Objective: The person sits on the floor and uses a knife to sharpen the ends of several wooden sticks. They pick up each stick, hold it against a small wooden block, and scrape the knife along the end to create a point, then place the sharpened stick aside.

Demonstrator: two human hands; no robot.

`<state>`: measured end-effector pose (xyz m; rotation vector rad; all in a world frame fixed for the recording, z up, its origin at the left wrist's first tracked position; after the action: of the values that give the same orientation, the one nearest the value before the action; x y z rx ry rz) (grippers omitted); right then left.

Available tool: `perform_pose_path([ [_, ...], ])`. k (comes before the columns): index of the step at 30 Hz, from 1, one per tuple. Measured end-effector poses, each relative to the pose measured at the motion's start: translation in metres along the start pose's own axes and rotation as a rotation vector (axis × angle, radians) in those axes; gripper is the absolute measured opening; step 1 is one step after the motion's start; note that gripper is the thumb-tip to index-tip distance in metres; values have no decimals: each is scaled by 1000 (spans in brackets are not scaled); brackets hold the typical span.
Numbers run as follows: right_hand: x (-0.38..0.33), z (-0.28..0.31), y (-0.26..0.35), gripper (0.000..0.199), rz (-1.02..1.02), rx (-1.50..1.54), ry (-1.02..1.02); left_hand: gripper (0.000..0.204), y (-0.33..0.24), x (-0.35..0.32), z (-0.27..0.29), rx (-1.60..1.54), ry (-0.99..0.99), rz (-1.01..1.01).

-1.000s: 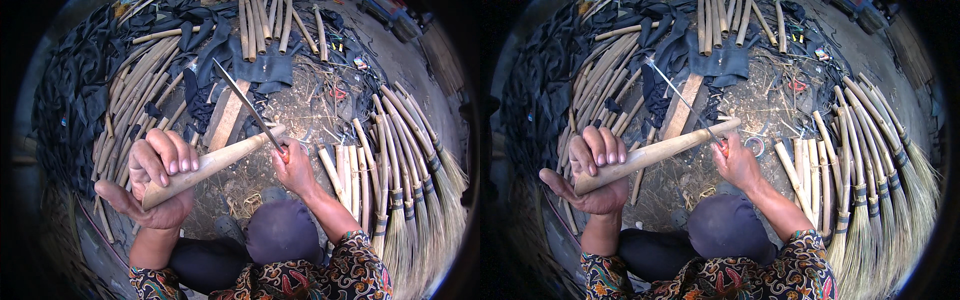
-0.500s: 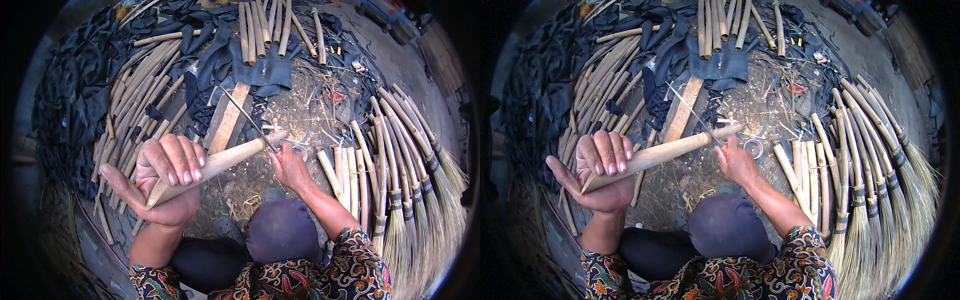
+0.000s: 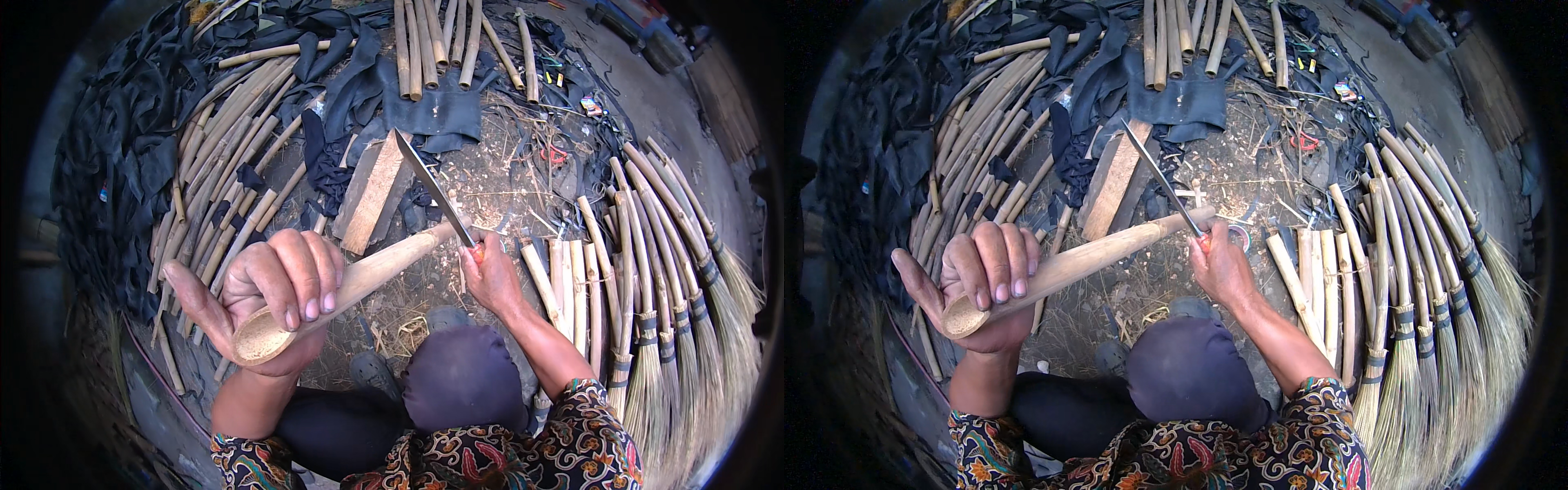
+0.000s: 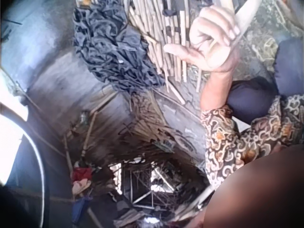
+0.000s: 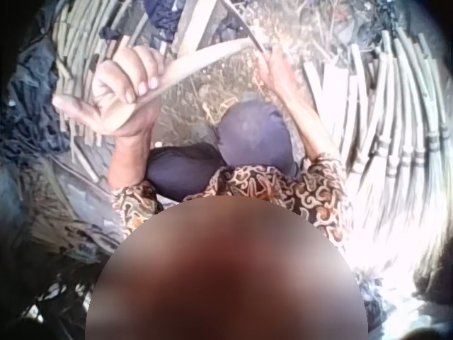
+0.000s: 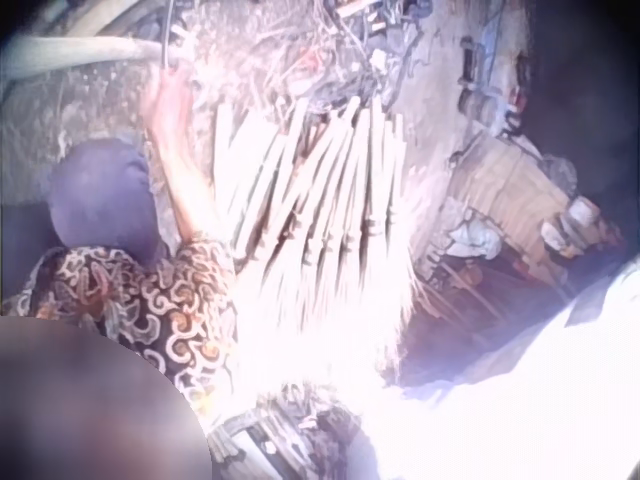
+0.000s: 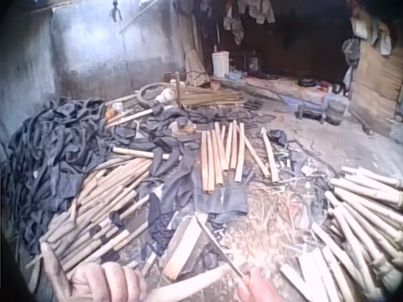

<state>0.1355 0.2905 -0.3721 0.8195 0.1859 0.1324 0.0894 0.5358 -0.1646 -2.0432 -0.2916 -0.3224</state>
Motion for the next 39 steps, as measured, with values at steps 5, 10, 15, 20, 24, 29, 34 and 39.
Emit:
perform_pose_path([
  [5,-5,-4,16,42,248,35,114,89,4,0,4,-68,-94,35],
  [10,0,1,12,37,16,-8,56,89,2,-1,7,-115,-55,66],
  [15,-5,0,17,39,228,-15,82,78,3,-1,11,-85,1,86],
  [20,-9,-5,12,42,226,-57,62,89,5,1,14,-189,-24,100],
  [24,-12,-5,15,41,341,-44,56,88,5,-1,15,-192,-23,100],
  [29,-10,-7,8,41,157,-54,86,77,5,3,23,-149,-2,86],
  [34,-14,-6,13,40,346,-24,70,78,6,2,23,-204,38,110],
  [39,-4,-5,-12,37,-14,-187,87,89,7,1,26,-265,0,116],
])
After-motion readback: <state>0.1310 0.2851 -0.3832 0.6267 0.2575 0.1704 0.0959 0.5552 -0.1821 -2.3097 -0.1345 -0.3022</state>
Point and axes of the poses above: each hand's wrist, its own x-axis towards the middle knuckle, its own z-axis out of the back of the hand, y = z × x, the point moved 4 cm from there along x, towards the middle knuckle, and after that the axes turned 3 degrees about -y, right-handed, at the moved point
